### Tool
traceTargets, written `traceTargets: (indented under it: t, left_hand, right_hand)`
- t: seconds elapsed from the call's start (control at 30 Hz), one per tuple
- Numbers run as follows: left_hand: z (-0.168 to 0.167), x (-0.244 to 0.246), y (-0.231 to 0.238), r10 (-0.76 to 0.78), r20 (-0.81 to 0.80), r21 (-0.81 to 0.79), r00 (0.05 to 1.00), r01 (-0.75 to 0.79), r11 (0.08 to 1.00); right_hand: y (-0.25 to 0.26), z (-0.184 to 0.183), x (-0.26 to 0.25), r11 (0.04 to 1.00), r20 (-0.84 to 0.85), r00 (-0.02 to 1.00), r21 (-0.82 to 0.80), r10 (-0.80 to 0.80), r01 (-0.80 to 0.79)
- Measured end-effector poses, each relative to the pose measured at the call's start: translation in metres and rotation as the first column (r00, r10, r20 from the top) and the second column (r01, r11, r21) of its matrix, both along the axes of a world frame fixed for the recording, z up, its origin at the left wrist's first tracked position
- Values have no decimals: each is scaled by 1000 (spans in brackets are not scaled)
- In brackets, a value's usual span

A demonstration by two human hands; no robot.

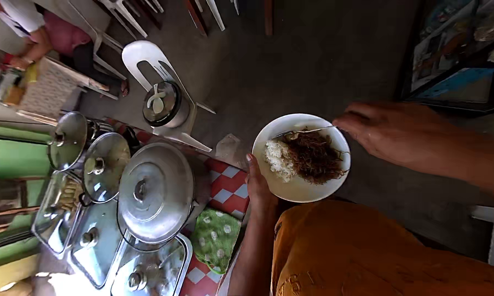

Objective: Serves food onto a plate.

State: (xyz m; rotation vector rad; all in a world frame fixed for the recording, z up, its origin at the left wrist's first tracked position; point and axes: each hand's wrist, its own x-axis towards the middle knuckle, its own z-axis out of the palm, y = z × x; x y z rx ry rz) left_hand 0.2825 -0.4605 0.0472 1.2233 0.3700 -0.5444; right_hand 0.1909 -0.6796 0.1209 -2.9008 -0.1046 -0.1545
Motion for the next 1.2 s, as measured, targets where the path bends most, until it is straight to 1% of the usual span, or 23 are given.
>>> traceTargets:
  t: [0.1,0.23,0.33,0.4,0.43,0.47,0.53,0.57,0.63,0.7,0.77,0.87,0.93,1.03,1.13,1.2]
  left_hand:
    - [-10,38,-47,-56,-34,-61,998,54,997]
    - [-22,95,-103,-78,-48,-110,996,72,991]
    - [-32,146,-143,-64,-55,-155,996,55,986]
    - [-40,184,-166,-58,-42,-136,997,52,989]
    - [-42,206,-178,-59,-40,-123,997,54,991]
    - [-43,226,-189,-60,-46,-112,997,55,992]
    - [-43,257,-207,-92,-71,-111,993,84,990]
    - [-40,274,-217,-111,-80,-117,991,102,988]
    - [-33,305,-237,-146,-92,-135,985,133,982]
    - [-27,339,-257,-179,-94,-130,979,167,977]
    - [-25,376,-277,-202,-107,-115,974,190,975]
    - [-30,441,-304,-233,-129,-110,964,220,969]
    - [-34,488,-320,-240,-135,-109,961,226,968]
    - [-39,561,-338,-213,-120,-116,970,199,973]
    - [-28,630,-345,-150,-127,-116,981,135,984]
    - [-21,673,-337,-81,-116,-103,990,69,992]
  right_hand:
    - [-47,10,13,997,30,998,-37,-59,61]
    - [-110,18,40,997,46,996,3,-80,80]
    - [-147,0,82,996,8,996,13,-84,84]
    - [-169,-21,120,988,-55,992,99,-110,116]
    - [-182,-31,141,973,-76,987,175,-139,151]
    - [-196,-37,162,946,-96,980,258,-175,195]
    - [-221,-41,197,863,-158,954,407,-255,299]
    - [-233,-42,214,809,-191,938,474,-291,347]
    - [-254,-41,249,683,-271,910,602,-313,414]
    - [-272,-31,286,549,-409,876,684,-255,480]
    - [-294,-22,328,457,-532,841,726,-99,514]
    - [-337,-33,395,344,-574,808,792,135,505]
    - [-369,-47,451,320,-560,796,815,227,483]
    - [-402,-63,555,313,-507,799,854,323,415]
    - [-411,-68,661,296,-486,762,872,428,390]
    - [-403,-63,727,283,-466,732,885,497,371]
